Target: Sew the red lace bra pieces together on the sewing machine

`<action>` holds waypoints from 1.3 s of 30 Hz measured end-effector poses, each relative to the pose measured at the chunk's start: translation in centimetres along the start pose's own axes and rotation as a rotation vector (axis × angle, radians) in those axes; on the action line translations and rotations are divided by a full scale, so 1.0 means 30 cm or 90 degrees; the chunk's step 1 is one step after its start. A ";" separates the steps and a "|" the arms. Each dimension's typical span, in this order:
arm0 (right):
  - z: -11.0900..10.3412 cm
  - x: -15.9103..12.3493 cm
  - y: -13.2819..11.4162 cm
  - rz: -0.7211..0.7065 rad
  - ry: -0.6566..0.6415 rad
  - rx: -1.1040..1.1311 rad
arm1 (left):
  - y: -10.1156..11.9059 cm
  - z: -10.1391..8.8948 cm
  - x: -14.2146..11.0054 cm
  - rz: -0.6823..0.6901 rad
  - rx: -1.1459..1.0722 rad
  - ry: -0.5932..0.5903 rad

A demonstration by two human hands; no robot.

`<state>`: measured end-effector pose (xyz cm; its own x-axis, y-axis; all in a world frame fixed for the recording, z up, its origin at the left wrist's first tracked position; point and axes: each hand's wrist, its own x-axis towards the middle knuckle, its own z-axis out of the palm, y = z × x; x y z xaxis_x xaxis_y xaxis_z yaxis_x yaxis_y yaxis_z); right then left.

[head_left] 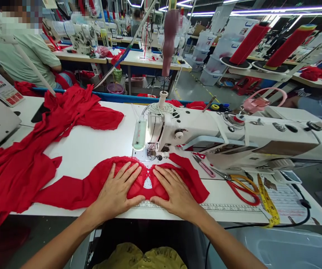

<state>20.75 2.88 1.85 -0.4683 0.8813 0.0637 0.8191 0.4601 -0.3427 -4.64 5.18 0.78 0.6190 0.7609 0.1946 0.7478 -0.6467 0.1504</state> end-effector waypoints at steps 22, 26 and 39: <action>-0.091 0.023 0.003 0.007 0.064 -0.012 | 0.015 -0.040 0.008 -0.017 -0.006 -0.008; -0.103 0.065 0.066 0.055 0.138 -0.133 | -0.011 -0.103 0.074 -0.011 -0.040 -0.005; -0.233 -0.061 -0.166 0.031 0.153 -0.202 | 0.025 -0.162 0.175 0.030 -0.015 -0.007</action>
<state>19.85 -0.26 10.00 -0.3660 0.8859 0.2850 0.9178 0.3942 -0.0470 -2.00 8.45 6.62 0.6558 0.7301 0.1920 0.7120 -0.6827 0.1639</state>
